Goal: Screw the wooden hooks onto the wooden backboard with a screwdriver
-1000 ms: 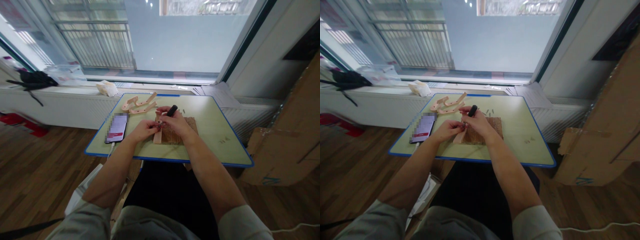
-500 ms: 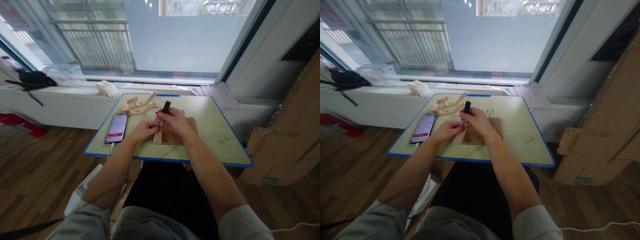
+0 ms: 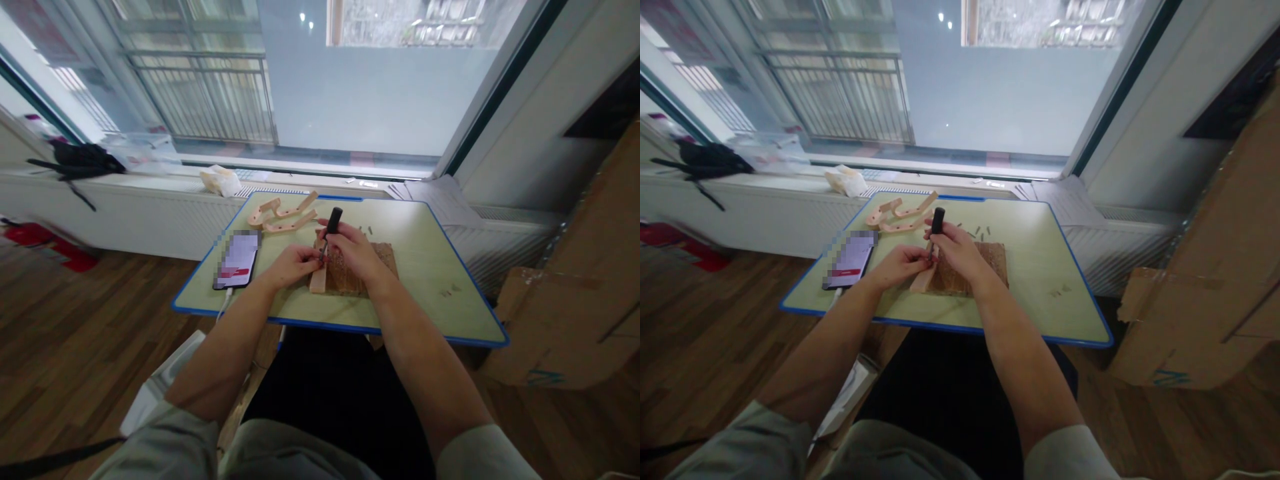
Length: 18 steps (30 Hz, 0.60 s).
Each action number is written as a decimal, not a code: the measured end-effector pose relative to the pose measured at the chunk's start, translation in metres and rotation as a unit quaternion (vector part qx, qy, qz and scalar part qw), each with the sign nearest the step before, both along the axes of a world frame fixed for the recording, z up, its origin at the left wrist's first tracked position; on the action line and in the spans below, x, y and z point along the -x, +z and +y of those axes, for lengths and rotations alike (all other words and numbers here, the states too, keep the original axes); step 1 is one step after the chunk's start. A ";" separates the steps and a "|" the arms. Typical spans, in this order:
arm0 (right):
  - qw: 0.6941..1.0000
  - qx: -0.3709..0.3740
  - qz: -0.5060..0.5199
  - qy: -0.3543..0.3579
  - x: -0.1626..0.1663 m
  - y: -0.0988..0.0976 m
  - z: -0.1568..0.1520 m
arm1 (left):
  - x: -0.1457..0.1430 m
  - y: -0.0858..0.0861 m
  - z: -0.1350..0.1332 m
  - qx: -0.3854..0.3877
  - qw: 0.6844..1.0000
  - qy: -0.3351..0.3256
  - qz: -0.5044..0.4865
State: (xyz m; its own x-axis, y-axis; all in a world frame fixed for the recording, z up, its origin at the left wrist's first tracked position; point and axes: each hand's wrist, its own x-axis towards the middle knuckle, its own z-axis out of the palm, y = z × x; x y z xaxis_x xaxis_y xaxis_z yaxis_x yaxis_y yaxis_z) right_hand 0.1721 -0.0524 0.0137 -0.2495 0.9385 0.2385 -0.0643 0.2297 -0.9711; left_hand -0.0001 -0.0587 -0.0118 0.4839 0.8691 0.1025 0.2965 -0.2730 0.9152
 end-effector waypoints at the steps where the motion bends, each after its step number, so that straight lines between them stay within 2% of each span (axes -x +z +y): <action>1: 0.999 -0.021 -0.027 -0.016 -0.001 -0.001 0.001 | 0.000 0.000 0.000 0.001 1.000 -0.001 0.001; 6: 0.991 -0.053 -0.104 -0.073 -0.003 -0.007 0.005 | 0.004 0.004 0.000 0.040 0.999 -0.009 -0.021; 10: 0.989 -0.068 -0.105 -0.081 -0.001 -0.008 0.005 | 0.005 0.009 -0.002 0.074 0.997 0.005 -0.037; 18: 0.998 -0.029 -0.043 -0.046 0.000 -0.004 0.003 | 0.007 0.005 0.001 0.018 0.999 0.026 -0.024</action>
State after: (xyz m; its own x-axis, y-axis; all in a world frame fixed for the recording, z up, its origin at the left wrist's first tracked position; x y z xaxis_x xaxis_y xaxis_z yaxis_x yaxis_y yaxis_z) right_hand 0.1718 -0.0495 0.0096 -0.1846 0.9437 0.2745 0.0431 0.2868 -0.9570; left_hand -0.0069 -0.0575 -0.0067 0.4328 0.8967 0.0927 0.2649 -0.2248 0.9377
